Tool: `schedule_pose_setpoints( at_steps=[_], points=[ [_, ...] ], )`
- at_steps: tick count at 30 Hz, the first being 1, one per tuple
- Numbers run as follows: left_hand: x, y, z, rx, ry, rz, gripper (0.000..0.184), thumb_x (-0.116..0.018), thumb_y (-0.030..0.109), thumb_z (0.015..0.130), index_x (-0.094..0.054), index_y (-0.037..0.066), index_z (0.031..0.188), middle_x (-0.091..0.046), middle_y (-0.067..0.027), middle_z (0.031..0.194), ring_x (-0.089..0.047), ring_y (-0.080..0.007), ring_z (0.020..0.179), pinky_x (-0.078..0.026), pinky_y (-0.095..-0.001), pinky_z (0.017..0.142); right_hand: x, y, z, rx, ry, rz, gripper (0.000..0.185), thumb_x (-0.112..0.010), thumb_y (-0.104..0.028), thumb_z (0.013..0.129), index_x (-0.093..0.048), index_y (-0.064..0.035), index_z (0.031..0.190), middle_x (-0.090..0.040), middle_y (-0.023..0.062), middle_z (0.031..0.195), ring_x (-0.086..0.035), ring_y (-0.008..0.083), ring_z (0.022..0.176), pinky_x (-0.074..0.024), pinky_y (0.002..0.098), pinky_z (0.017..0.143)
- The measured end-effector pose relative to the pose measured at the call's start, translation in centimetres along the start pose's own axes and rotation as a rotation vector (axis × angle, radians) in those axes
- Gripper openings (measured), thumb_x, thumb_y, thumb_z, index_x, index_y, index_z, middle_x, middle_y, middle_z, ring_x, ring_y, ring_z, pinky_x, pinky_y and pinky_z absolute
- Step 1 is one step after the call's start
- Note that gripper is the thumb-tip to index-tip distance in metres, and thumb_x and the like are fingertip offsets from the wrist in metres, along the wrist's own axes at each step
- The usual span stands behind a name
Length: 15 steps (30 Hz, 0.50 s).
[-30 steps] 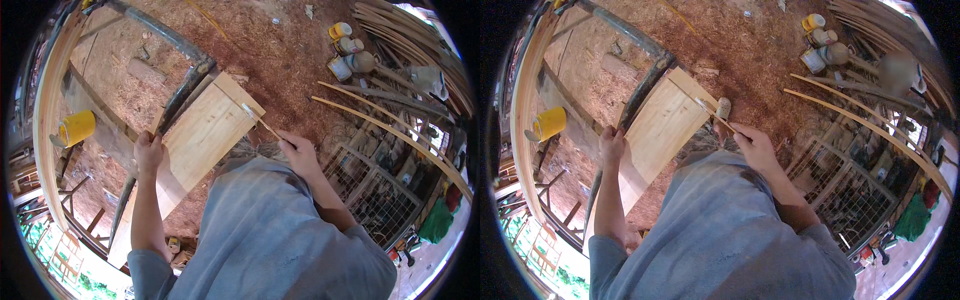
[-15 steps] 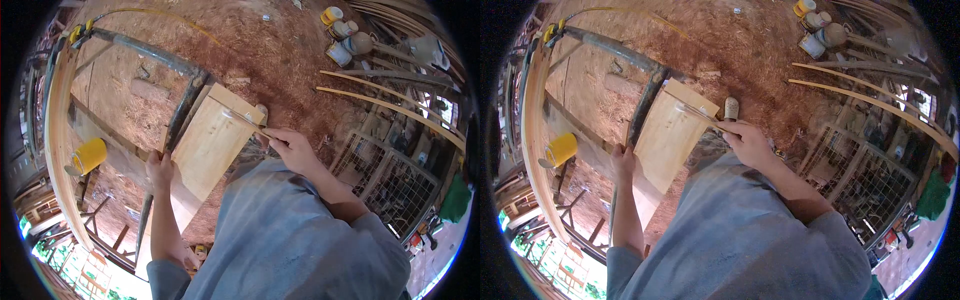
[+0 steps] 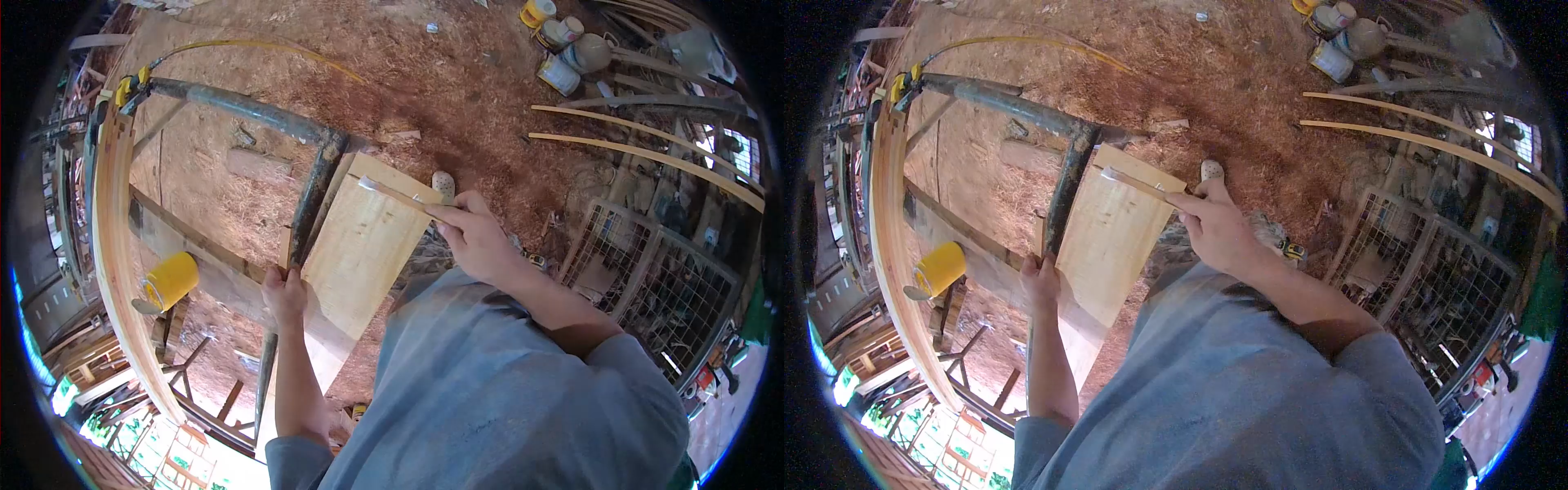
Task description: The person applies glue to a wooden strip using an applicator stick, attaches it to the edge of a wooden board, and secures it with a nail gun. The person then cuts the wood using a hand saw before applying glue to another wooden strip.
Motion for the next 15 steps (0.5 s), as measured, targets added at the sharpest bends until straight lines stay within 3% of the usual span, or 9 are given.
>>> schedule_pose_setpoints(
  at_steps=[5,7,9,13,15],
  points=[
    [0.0,0.2,-0.3,0.05,0.005,-0.015,0.026,-0.07,0.016,0.079,-0.055,-0.003,0.072,-0.059,-0.0201,0.063,-0.059,-0.0354,0.06,-0.045,-0.0466,0.06,-0.2,-1.0,0.4,-0.043,-0.032,0.069,0.033,-0.063,-0.001,0.091,-0.068,-0.007,0.123,-0.053,0.0142,0.105,-0.057,0.027,0.095,-0.0475,0.0323,0.084],
    [0.6,2.8,-0.7,-0.022,0.015,0.125,0.025,-0.07,0.016,0.079,-0.056,-0.003,0.072,-0.059,-0.0195,0.063,-0.06,-0.0352,0.06,-0.046,-0.0463,0.06,-0.2,-1.3,0.7,-0.041,-0.032,0.033,0.034,-0.063,-0.001,0.091,-0.068,-0.0074,0.124,-0.053,0.0143,0.105,-0.057,0.0273,0.095,-0.0473,0.0325,0.085],
    [-0.1,0.5,-0.2,-0.006,0.019,0.093,0.025,-0.071,0.017,0.079,-0.056,-0.003,0.072,-0.059,-0.0187,0.063,-0.06,-0.0343,0.06,-0.046,-0.0461,0.06,-0.4,-2.0,0.9,-0.022,-0.038,0.072,0.034,-0.063,0.0,0.09,-0.068,-0.0076,0.123,-0.052,0.0184,0.107,-0.06,0.0339,0.097,-0.0491,0.0383,0.086],
    [0.1,0.6,-0.2,0.015,0.014,0.053,0.026,-0.071,0.019,0.079,-0.057,-0.002,0.071,-0.059,-0.018,0.063,-0.06,-0.0337,0.06,-0.046,-0.0462,0.059,-0.7,-2.1,1.6,0.039,-0.037,0.114,0.036,-0.06,-0.001,0.091,-0.067,-0.0079,0.126,-0.057,0.0188,0.106,-0.061,0.0342,0.094,-0.0501,0.0385,0.085],
    [0.2,0.6,-0.3,0.015,0.016,0.067,0.027,-0.071,0.019,0.079,-0.056,-0.002,0.071,-0.059,-0.0186,0.063,-0.06,-0.0342,0.06,-0.046,-0.0465,0.059,-0.9,-0.5,1.9,-0.14,-0.121,0.227,0.037,-0.057,-0.002,0.094,-0.064,-0.0077,0.129,-0.065,0.02,0.114,-0.065,0.0338,0.101,-0.051,0.0376,0.089]
  ],
)
Point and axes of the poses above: each hand's wrist, its own z-axis towards the middle knuckle, its own x-axis out of the back of the hand, y = z × x, the point moved 9 cm from there along z, towards the middle knuckle
